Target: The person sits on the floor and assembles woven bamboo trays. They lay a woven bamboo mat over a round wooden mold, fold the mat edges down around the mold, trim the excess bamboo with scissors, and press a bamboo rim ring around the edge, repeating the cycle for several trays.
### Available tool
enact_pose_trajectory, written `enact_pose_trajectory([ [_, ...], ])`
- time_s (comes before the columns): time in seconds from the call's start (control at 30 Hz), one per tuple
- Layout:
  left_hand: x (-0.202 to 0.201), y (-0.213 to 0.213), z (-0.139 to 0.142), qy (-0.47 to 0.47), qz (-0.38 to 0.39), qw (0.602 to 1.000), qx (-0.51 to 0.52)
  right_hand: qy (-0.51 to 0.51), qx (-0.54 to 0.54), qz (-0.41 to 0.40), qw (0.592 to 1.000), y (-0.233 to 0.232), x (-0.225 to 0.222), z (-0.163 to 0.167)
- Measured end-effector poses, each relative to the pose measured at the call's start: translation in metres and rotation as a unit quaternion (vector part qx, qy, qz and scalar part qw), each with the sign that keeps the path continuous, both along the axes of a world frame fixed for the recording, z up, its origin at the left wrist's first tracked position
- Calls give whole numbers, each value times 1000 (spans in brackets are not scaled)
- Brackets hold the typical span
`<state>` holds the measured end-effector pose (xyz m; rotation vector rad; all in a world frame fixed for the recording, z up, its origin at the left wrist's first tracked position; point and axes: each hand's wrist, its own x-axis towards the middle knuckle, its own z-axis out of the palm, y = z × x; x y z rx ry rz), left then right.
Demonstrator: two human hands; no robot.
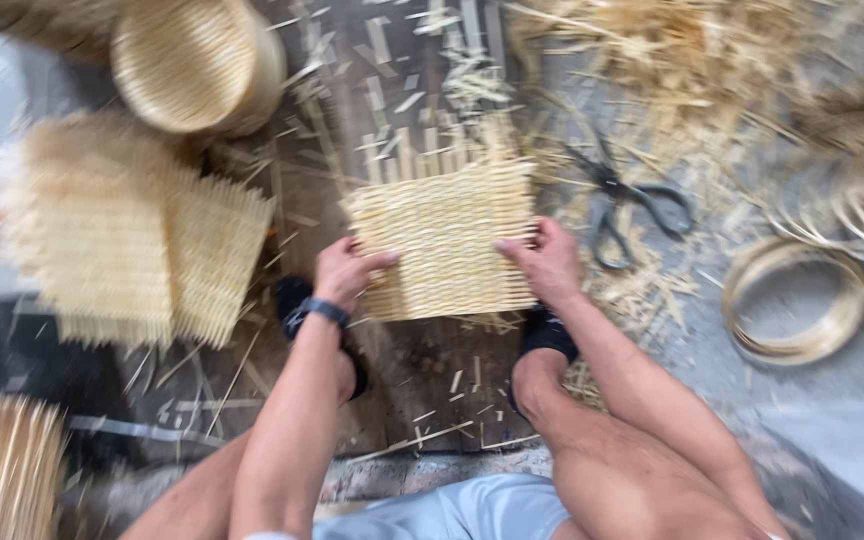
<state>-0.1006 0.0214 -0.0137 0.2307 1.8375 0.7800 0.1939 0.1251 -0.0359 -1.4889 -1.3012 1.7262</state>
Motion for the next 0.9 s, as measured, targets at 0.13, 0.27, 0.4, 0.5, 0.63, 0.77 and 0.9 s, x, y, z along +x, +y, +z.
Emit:
enact_pose_trajectory([
  [0.13, 14, -12, 10, 112, -45, 992, 28, 17, 66, -150, 986, -7, 73, -10],
  [0.27, 17, -39, 16, 245, -53, 968, 16, -247, 192, -282, 907, -18, 210, 0],
  [0.4, 2, -69, 20, 371, -30, 925, 79, -525, 164, -188, 814, -48, 319, 14],
  [0.5, -13, -80, 25, 412, -26, 905, 102, -593, 180, -163, 768, -63, 362, 14],
  [0.63, -21, -82, 36, 406, -7, 905, 127, -505, 52, -412, 756, -49, 397, 4],
  [0.77, -13, -74, 53, 426, -23, 893, 147, -384, -73, -455, 801, -34, 416, 0],
  [0.9, 4, -57, 80, 397, -22, 903, 160, -541, 33, -330, 773, -45, 421, 10],
])
